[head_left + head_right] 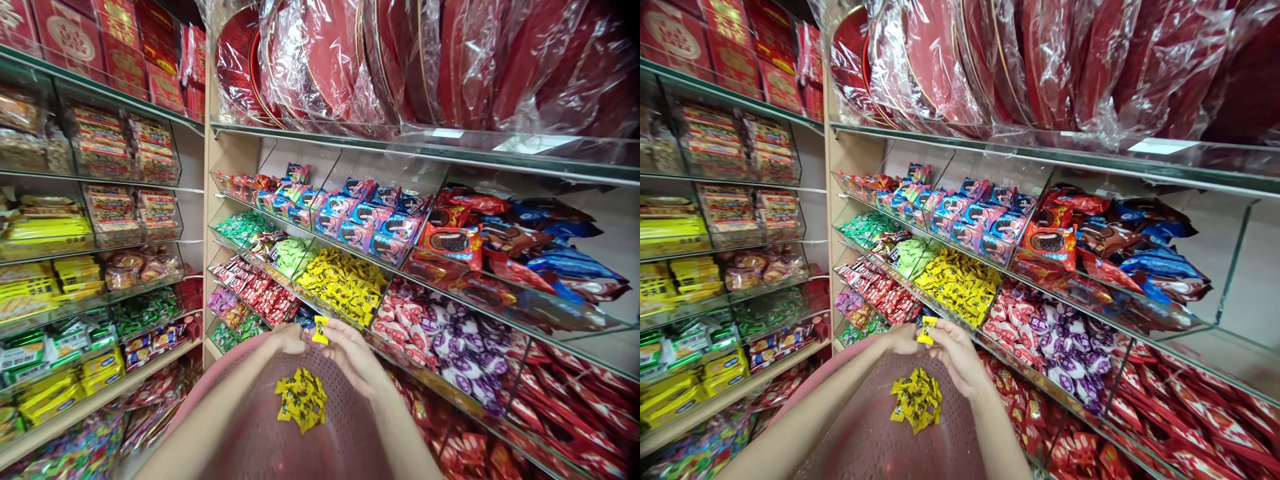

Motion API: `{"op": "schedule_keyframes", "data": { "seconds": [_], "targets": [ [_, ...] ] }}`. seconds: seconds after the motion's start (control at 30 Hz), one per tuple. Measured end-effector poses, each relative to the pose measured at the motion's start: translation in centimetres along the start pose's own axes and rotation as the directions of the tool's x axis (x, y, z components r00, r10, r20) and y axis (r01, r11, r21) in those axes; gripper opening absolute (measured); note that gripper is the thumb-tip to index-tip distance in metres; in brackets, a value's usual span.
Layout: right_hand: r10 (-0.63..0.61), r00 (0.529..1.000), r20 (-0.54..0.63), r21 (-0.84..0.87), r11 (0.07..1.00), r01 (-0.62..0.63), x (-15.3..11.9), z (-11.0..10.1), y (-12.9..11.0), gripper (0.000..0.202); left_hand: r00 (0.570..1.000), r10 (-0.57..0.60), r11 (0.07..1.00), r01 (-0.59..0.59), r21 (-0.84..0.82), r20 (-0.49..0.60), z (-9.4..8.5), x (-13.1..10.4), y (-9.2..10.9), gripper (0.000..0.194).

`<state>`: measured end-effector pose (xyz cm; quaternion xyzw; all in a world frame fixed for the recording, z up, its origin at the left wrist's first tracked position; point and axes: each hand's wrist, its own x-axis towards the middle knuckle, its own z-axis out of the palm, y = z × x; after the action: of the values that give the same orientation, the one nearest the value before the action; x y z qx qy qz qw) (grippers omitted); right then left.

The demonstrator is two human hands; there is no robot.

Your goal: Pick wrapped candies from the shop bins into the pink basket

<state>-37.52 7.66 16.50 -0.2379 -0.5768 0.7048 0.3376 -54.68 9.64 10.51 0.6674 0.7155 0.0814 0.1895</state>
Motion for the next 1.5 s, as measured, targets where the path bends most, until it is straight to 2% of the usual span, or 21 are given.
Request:
{"op": "schedule_keyframes", "data": {
  "seconds": [0.1,0.2,0.27,0.37,0.47,0.53,0.6,0.63,0.7,0.77,0.83,0.9,1.07,1.13,1.2,1.27,1.33,1.37,1.43,1.5],
  "targets": [
    [0.110,0.994,0.005,0.201,0.974,-0.108,-0.1,-0.2,3.5,0.025,1.000,0.014,0.998,-0.013,0.059,-0.005,0.3,0.2,-0.1,0.034],
    [0.176,0.982,-0.072,0.175,0.971,-0.161,0.0,-1.0,5.9,0.025,1.000,0.017,0.999,-0.017,0.037,0.013,0.3,0.2,0.0,0.031],
    [0.181,0.971,-0.156,0.054,0.983,-0.174,0.1,-1.7,7.4,0.023,0.999,0.022,1.000,-0.022,0.013,0.024,0.3,-0.1,0.0,0.029],
    [0.107,0.960,-0.257,-0.202,0.966,-0.162,0.3,-2.9,9.7,0.016,0.999,0.030,0.999,-0.029,-0.021,0.038,0.4,-0.4,0.0,0.030],
    [-0.018,0.963,-0.270,-0.468,0.876,-0.115,0.7,-4.0,11.7,0.016,0.998,0.026,0.998,-0.023,-0.053,0.054,0.6,-0.5,-0.2,0.031],
    [-0.071,0.962,-0.264,-0.570,0.816,-0.096,0.8,-4.5,12.5,0.019,0.998,0.033,0.997,-0.028,-0.072,0.060,0.7,-0.4,-0.3,0.032],
    [-0.100,0.961,-0.259,-0.677,0.728,-0.107,0.5,-4.7,12.6,0.022,0.998,0.036,0.997,-0.032,-0.071,0.056,0.8,-0.3,-0.4,0.032],
    [-0.108,0.960,-0.257,-0.745,0.655,-0.126,0.3,-4.6,12.4,0.024,0.998,0.036,0.998,-0.033,-0.062,0.050,0.9,-0.3,-0.5,0.032],
    [-0.120,0.961,-0.249,-0.888,0.423,-0.178,-0.2,-4.2,12.0,0.028,0.999,0.033,0.999,-0.032,-0.035,0.041,1.0,-0.2,-0.6,0.033],
    [-0.112,0.964,-0.241,-0.957,0.192,-0.217,-0.7,-3.5,11.6,0.031,0.999,0.036,0.999,-0.035,-0.024,0.040,1.1,-0.2,-0.6,0.031],
    [-0.095,0.970,-0.223,-0.974,0.047,-0.219,-1.0,-2.7,11.6,0.031,0.998,0.042,0.999,-0.041,-0.026,0.041,1.1,-0.2,-0.7,0.030],
    [-0.092,0.975,-0.202,-0.979,-0.018,-0.205,-1.2,-2.1,12.0,0.029,0.998,0.046,0.999,-0.045,-0.025,0.036,1.1,-0.2,-0.7,0.028],
    [-0.158,0.967,-0.198,-0.976,-0.059,-0.209,-1.3,-1.6,13.3,0.028,0.999,0.042,0.999,-0.042,-0.006,0.027,1.1,-0.4,-0.6,0.028],
    [-0.186,0.963,-0.197,-0.977,-0.039,-0.208,-1.4,-1.2,12.6,0.026,0.999,0.039,0.999,-0.039,0.004,0.014,1.0,-0.7,-0.4,0.028],
    [-0.236,0.958,-0.160,-0.987,0.007,-0.163,-1.5,-0.6,10.5,0.025,0.999,0.042,0.999,-0.042,0.016,0.000,0.7,-0.9,-0.2,0.026],
    [-0.332,0.940,-0.076,-0.997,0.044,-0.065,-1.3,0.2,7.1,0.025,0.999,0.044,0.999,-0.044,0.019,-0.007,0.4,-1.1,0.1,0.025],
    [-0.453,0.891,0.020,-0.998,0.040,0.043,-0.9,0.7,2.8,0.026,0.999,0.045,0.999,-0.045,0.013,-0.007,0.1,-1.1,0.4,0.026],
    [-0.507,0.861,0.047,-0.998,0.016,0.064,-0.4,0.7,0.6,0.026,0.999,0.041,0.999,-0.041,0.006,-0.002,0.0,-1.1,0.5,0.026],
    [-0.550,0.830,0.091,-0.995,-0.075,0.059,0.8,0.3,-3.3,0.024,0.999,0.031,0.999,-0.031,-0.008,0.009,0.0,-1.0,0.8,0.025],
    [-0.526,0.847,0.079,-0.983,-0.185,-0.023,2.3,-0.8,-6.1,0.018,1.000,0.023,0.999,-0.023,-0.023,0.013,0.1,-0.9,0.9,0.025]
  ]
}}
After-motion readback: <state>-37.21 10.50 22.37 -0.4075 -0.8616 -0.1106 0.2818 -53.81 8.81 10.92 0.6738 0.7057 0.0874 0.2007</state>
